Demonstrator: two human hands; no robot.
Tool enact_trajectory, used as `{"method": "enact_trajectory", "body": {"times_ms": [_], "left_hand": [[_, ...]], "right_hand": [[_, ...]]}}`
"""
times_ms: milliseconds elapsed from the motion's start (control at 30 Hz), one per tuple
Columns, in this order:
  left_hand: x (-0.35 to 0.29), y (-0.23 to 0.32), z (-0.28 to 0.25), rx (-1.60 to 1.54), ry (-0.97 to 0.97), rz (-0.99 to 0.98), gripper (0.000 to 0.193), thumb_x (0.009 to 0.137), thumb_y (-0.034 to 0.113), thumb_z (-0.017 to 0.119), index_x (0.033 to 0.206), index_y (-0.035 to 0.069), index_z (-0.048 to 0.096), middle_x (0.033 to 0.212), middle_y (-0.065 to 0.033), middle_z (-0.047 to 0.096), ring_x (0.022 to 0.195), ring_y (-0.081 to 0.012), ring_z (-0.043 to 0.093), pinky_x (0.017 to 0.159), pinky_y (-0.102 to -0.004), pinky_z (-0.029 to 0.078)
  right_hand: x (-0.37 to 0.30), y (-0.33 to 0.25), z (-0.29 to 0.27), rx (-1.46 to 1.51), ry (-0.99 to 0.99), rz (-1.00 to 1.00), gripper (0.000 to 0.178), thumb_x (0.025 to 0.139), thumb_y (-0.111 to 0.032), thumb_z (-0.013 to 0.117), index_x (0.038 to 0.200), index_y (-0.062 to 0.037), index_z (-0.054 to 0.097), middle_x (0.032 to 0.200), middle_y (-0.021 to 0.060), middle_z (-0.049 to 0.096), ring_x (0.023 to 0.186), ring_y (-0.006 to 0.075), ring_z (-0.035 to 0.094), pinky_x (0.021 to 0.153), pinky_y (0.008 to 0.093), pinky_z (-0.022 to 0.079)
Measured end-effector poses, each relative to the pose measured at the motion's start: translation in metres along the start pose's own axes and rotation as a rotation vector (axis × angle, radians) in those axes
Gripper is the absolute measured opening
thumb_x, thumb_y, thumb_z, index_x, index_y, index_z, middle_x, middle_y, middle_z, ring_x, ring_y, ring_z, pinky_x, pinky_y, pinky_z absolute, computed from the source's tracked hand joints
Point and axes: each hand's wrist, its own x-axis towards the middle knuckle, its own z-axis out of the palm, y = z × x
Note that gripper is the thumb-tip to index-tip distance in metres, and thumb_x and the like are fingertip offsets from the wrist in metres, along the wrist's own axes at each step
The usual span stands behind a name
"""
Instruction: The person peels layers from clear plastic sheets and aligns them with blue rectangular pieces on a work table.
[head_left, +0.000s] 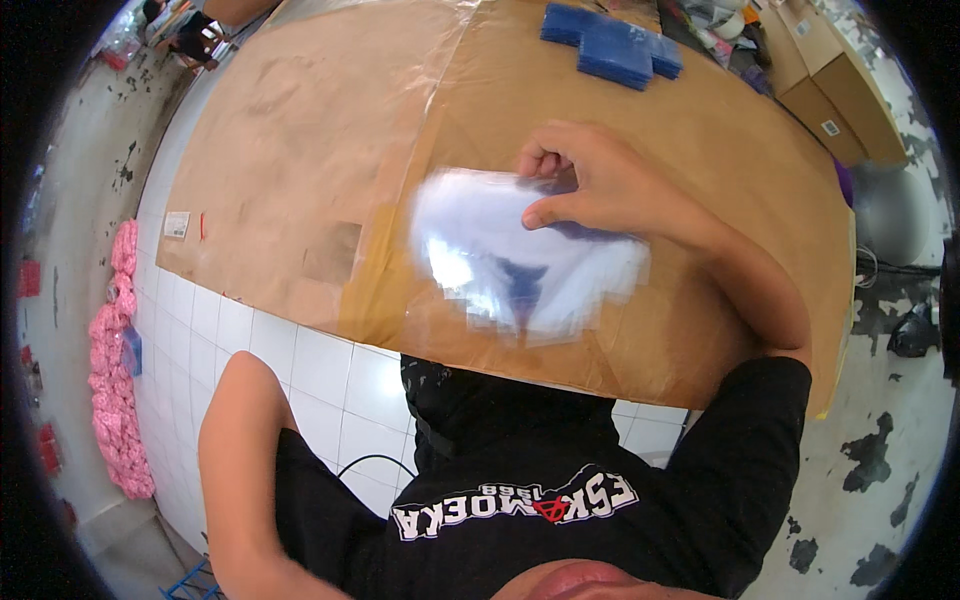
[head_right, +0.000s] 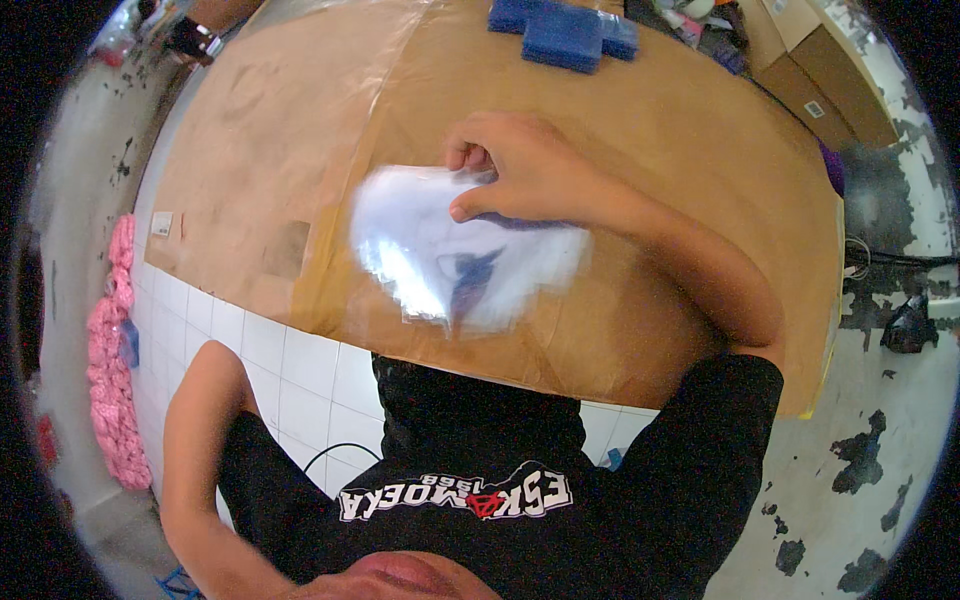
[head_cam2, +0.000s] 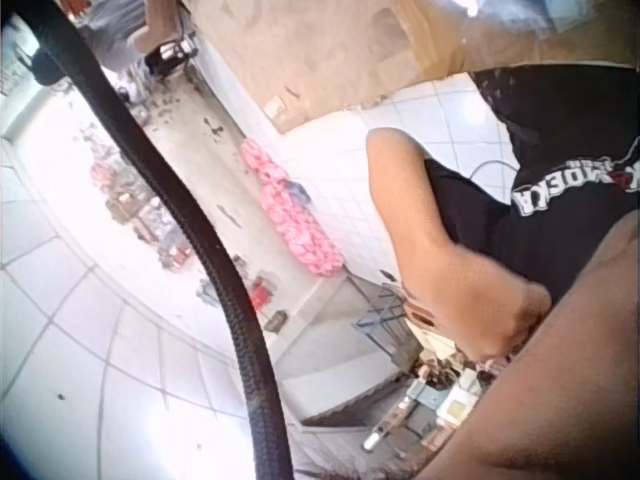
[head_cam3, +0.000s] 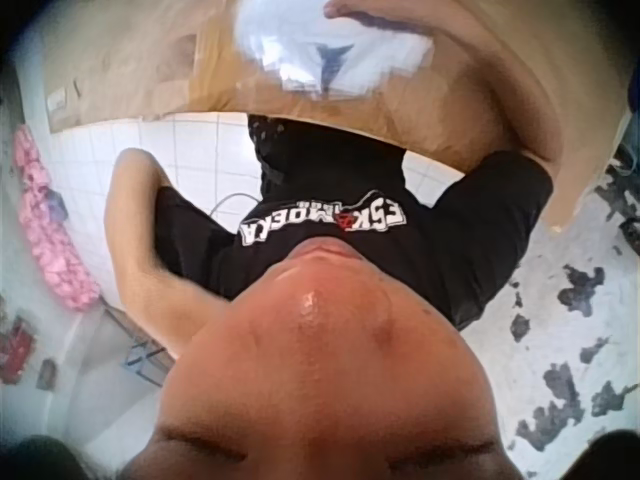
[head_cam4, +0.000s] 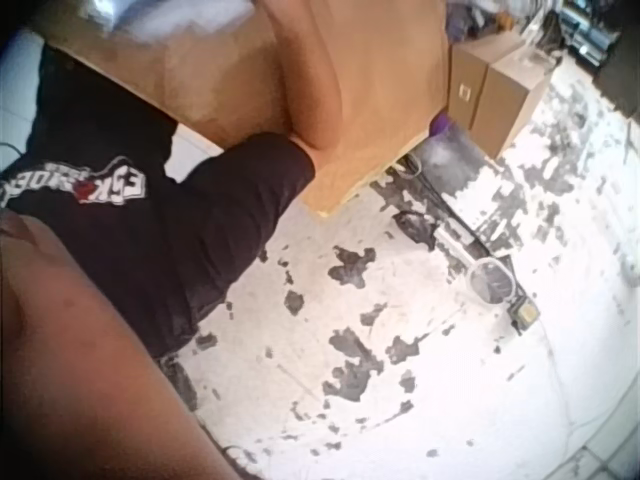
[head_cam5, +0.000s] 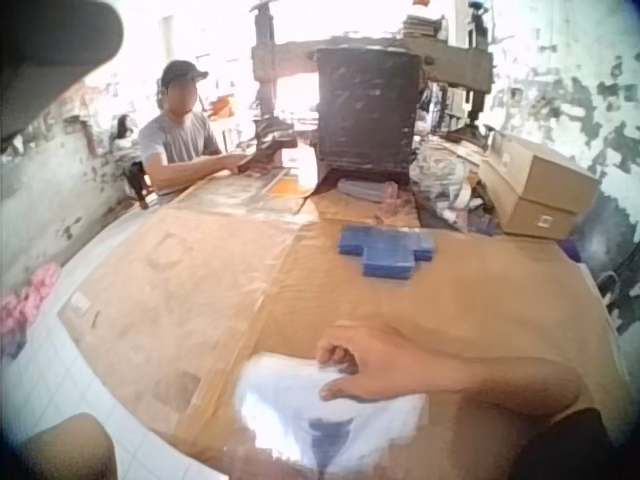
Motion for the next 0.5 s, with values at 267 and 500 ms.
{"method": "enact_trajectory", "body": {"times_ms": [267, 500], "left_hand": [[-0.044, -0.068, 0.031, -0.261, 0.811, -0.259, 0.025, 0.098, 0.032, 0.063, 0.096, 0.008, 0.067, 0.089, -0.0011, 0.065, 0.080, -0.0155, 0.063, 0.080, -0.0349, 0.047], [-0.061, -0.102, 0.065, 0.333, 1.386, -1.010, 0.021, 0.078, 0.015, 0.080, 0.092, 0.004, 0.070, 0.095, -0.0073, 0.068, 0.082, -0.0254, 0.064, 0.073, -0.0354, 0.047]], "right_hand": [[0.011, -0.005, 0.005, 0.122, -0.120, 0.095, 0.032, 0.071, -0.013, 0.087, 0.093, -0.0039, 0.066, 0.084, -0.0017, 0.053, 0.077, 0.0090, 0.049, 0.072, 0.0237, 0.045], [0.008, 0.006, 0.006, 0.181, -0.070, -0.013, 0.020, 0.077, -0.008, 0.082, 0.084, -0.0044, 0.063, 0.082, 0.0020, 0.064, 0.077, 0.0113, 0.060, 0.067, 0.0260, 0.048]]}}
